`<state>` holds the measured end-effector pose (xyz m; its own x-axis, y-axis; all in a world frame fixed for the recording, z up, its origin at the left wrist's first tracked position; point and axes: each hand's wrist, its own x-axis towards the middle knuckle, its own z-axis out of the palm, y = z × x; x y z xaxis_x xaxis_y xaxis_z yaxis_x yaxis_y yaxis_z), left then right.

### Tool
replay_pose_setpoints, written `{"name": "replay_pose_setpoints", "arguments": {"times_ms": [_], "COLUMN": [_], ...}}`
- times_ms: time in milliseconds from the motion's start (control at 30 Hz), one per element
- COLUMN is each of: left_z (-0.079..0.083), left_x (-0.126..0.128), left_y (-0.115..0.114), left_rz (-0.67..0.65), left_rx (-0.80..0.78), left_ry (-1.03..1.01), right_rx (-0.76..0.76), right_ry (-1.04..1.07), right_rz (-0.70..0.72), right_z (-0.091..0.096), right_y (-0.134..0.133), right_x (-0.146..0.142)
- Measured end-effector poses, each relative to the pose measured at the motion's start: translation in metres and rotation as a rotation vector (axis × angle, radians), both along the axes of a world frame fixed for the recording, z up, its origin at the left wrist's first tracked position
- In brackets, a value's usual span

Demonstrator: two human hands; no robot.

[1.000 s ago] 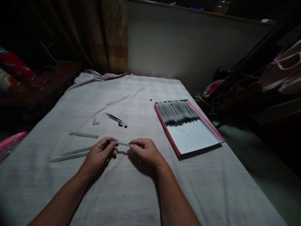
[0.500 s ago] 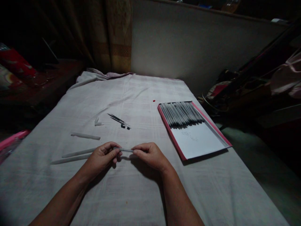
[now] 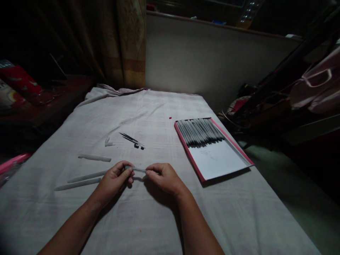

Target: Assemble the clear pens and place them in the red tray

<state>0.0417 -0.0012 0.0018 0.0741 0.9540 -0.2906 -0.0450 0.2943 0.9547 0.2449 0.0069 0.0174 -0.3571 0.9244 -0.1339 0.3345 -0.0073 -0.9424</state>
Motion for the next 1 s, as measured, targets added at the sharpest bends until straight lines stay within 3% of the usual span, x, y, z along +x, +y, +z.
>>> {"name": "replay_pose_setpoints", "arguments": {"times_ms": [133,200,300,400,500,633,833,900,1000], "left_z": [0.004,0.007,0.011,0.012,0.011,0.009,0.006,0.005,0.006], "left_x": [-0.004,-0.008,-0.013,-0.014,-0.014,-0.014,-0.014,-0.013,-0.012], "left_y": [0.002,0.003,0.003,0.003,0.004,0.005,0.006,0.005,0.005], "left_rz": [0.08,0.09,0.069,0.029,0.001,0.004,0.013,0.019,0.023], "left_rx": [0.024,0.028,0.014,-0.002,-0.016,-0.028,-0.01,-0.016,-0.029], "left_ry": [-0.045,-0.079,-0.127,-0.152,-0.159,-0.162,-0.159,-0.153,-0.148], "right_rx": [0.097,0.236,0.376,0.407,0.298,0.211,0.187,0.24,0.447], "right_ry": [-0.101,-0.103,-0.113,-0.353,-0.732,-0.984,-1.094,-1.104,-1.052], "right_rz": [-0.047,-0.204,-0.556,-0.851,-0.985,-0.967,-0.924,-0.913,-0.872], "right_z": [0.007,0.011,0.021,0.032,0.039,0.034,0.022,0.023,0.028], "right_y": [0.0,0.007,0.031,0.063,0.092,0.115,0.127,0.126,0.12], "right_x": [0.002,0.015,0.056,0.109,0.149,0.167,0.163,0.16,0.148]}}
